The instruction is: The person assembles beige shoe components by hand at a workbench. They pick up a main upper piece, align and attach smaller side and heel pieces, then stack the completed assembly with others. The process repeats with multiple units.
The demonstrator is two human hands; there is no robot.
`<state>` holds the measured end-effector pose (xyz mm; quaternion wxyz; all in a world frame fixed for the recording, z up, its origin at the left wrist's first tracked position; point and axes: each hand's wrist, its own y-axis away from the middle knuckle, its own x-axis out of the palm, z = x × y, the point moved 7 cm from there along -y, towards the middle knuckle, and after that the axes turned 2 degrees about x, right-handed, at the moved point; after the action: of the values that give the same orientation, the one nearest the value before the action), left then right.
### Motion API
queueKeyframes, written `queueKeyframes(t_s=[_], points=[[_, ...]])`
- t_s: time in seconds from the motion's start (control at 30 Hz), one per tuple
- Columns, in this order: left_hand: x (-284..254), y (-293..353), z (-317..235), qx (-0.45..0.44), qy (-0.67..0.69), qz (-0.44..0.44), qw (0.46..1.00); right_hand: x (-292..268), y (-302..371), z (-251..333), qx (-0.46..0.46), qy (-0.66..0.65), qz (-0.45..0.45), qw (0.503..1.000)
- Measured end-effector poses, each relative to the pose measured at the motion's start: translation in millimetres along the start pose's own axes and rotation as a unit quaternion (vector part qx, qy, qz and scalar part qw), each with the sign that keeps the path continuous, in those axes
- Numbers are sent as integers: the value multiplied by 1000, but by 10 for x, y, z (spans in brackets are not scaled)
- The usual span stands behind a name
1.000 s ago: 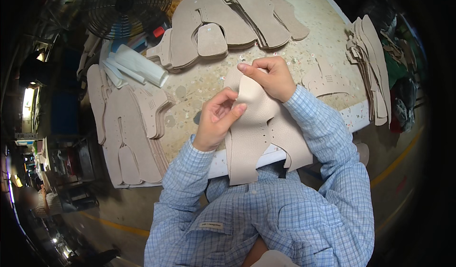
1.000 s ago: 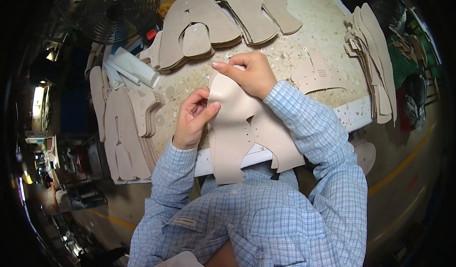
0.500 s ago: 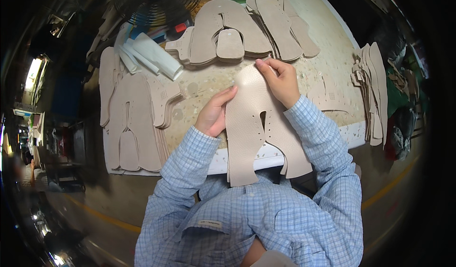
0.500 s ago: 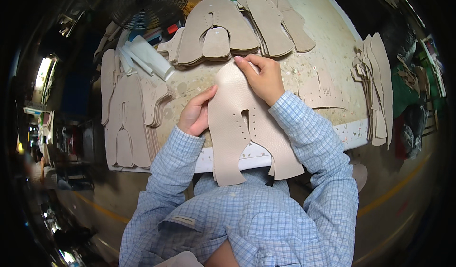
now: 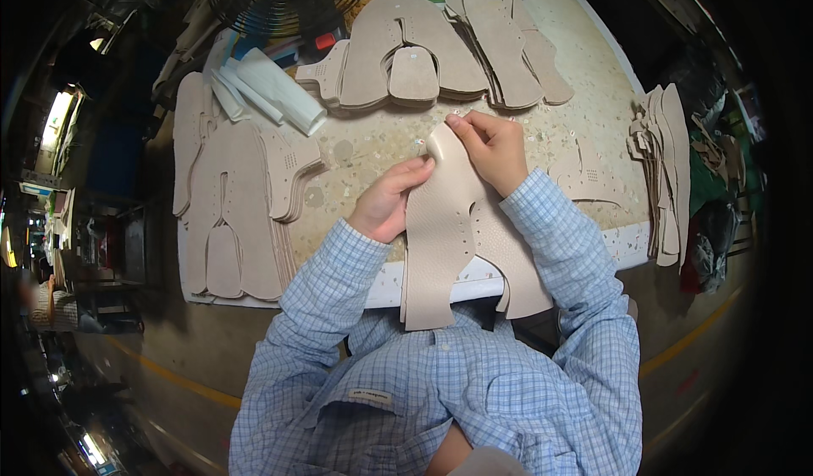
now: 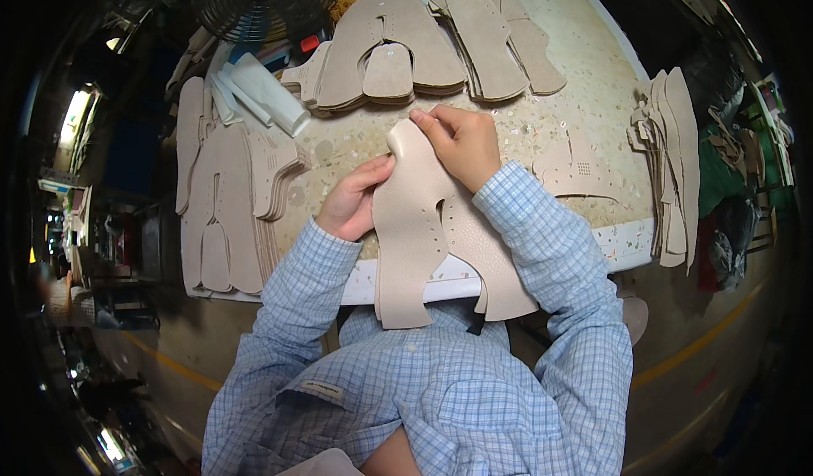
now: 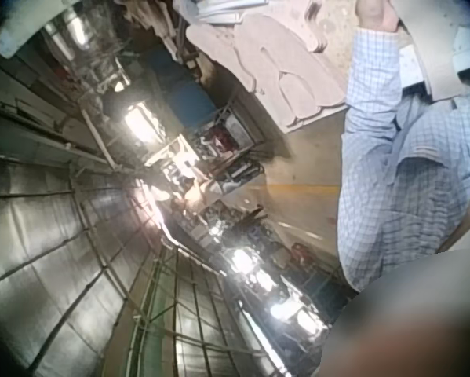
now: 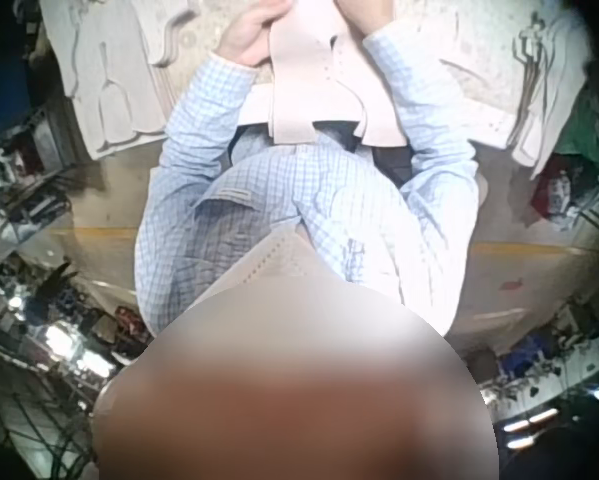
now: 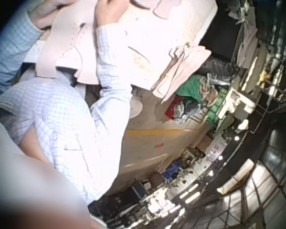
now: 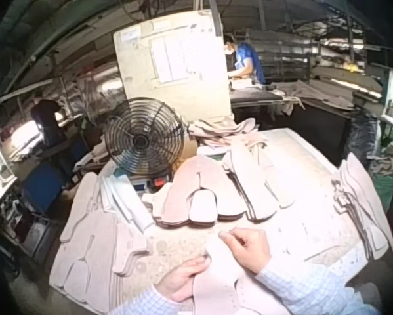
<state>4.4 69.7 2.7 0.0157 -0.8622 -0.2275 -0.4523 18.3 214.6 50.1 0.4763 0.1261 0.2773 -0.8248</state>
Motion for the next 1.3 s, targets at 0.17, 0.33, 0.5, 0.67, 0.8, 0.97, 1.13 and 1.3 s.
queueKeyframes(t_s=[0.17,0.33,0.5,0.67,0.8,0.97,1.13,1.3], points=[[70,17,17,9,-47,-1,999,-24,79,259,-158,87,-68,981],[72,5,23,17,-52,12,998,-23,66,227,-170,73,-65,981],[14,-2,-113,74,-3,-11,997,95,16,-203,85,-256,79,960],[-63,16,-164,60,3,-78,995,-61,49,-212,59,-222,119,966],[-14,30,-108,45,24,-86,995,-288,-40,-144,6,-6,4,1000],[-10,30,-76,50,18,-119,992,-407,-108,33,-60,128,-78,987],[-34,37,-71,58,39,-129,989,-392,-114,133,-92,164,-85,978],[-107,40,-51,59,36,-169,983,-371,-116,117,-88,181,-92,975]])
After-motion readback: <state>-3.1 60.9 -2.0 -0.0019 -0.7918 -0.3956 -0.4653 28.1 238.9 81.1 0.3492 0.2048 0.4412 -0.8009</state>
